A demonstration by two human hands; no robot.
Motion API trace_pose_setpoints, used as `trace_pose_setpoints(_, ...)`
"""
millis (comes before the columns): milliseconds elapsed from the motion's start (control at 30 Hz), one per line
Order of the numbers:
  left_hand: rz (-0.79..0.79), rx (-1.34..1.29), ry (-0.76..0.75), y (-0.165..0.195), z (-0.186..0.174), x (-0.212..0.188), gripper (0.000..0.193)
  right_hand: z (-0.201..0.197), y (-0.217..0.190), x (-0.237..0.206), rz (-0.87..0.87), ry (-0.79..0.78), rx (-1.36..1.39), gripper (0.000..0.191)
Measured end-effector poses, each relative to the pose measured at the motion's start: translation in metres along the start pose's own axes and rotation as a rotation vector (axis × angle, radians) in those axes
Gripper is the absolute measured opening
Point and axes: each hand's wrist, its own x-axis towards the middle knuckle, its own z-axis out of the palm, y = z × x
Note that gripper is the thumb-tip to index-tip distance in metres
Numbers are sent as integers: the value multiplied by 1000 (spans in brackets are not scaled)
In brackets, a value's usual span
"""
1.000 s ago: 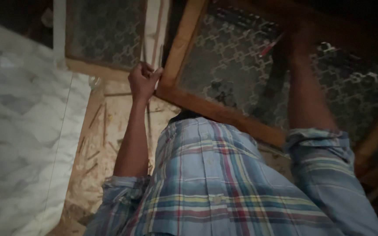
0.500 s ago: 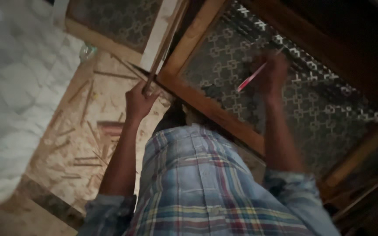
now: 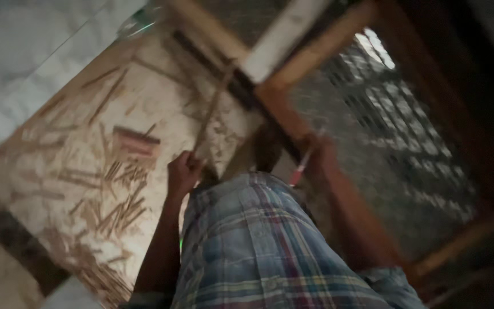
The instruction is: The person cuts thin wooden strips on a small table saw, then holds the strips against a wooden frame with decorative glass panels and marks them with a red marker to size them for fitting. The person repeatedly positions, aligns, and marks strips along the frame rails.
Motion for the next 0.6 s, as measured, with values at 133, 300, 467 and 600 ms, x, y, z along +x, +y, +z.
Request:
trace_pose_setpoints(133, -97, -71, 19, -47, -48, -33, 31, 12, 30, 42, -54, -158, -31, 42)
trace_pose_setpoints(300, 57, -183, 164, -126, -109, -69, 23, 149, 51, 36, -139, -260, 289, 25)
trace_pose_setpoints(467, -41, 36, -102, -169, -113, -59, 31, 253, 19, -51, -14, -183, 146, 42)
trace_pose_setpoints(600, 318, 16, -171, -193, -119, -31, 30, 246, 34, -143, 3, 297, 327, 37)
